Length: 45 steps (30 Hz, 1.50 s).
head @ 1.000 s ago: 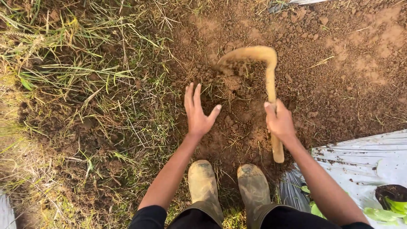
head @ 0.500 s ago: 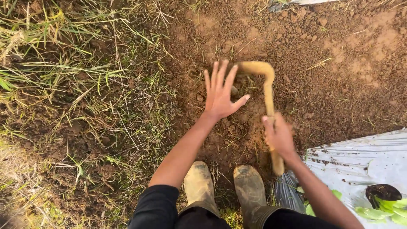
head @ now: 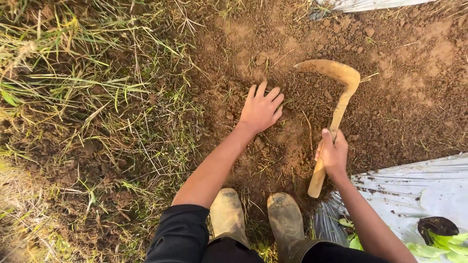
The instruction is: Using a hand tool to remove weeds and move soil around planting beds in a field.
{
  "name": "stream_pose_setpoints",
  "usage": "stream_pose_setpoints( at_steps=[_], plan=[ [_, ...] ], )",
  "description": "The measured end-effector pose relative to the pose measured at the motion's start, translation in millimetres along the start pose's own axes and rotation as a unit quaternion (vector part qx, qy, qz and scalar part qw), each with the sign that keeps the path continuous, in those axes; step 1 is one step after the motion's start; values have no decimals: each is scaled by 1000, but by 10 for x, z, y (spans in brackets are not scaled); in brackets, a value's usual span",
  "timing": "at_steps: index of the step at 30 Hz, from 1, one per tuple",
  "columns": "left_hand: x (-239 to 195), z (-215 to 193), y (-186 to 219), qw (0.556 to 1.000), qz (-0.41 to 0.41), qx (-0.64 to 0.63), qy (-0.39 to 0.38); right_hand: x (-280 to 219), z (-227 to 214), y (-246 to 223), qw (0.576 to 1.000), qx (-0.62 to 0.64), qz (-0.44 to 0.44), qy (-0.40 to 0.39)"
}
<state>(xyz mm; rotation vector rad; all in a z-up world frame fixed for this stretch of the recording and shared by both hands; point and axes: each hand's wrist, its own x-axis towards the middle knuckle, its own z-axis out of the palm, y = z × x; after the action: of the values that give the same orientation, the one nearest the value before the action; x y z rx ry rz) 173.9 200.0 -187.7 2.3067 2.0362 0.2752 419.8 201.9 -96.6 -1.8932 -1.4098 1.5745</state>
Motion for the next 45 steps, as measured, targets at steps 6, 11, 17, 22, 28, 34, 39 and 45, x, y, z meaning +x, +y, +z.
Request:
stream_pose_setpoints(
  at_steps=[6,11,17,22,28,34,39,45],
  plan=[
    [-252,-298,-78,1000,-23,-17,1,-6,-116,11,999,-11,-43,-2],
    [-339,-979,17,992,-65,3,-110,2,-92,152,999,5,-41,-8],
    [-380,-843,18,982,-89,39,-159,-63,-49,120,999,13,-53,1],
    [-351,-588,-116,988,-76,57,-120,-147,-37,69,998,24,-51,7],
    [-330,-422,-211,990,-71,69,-100,-325,-71,23,998,15,-59,0],
    [-476,-865,-76,985,-70,66,-141,-343,-29,47,1000,17,-7,21],
    [-588,-799,-43,981,-120,17,-151,-286,-18,159,1000,6,8,12],
    [-658,-649,-127,990,-112,-38,-81,-544,44,-149,998,-38,13,39]
  ],
)
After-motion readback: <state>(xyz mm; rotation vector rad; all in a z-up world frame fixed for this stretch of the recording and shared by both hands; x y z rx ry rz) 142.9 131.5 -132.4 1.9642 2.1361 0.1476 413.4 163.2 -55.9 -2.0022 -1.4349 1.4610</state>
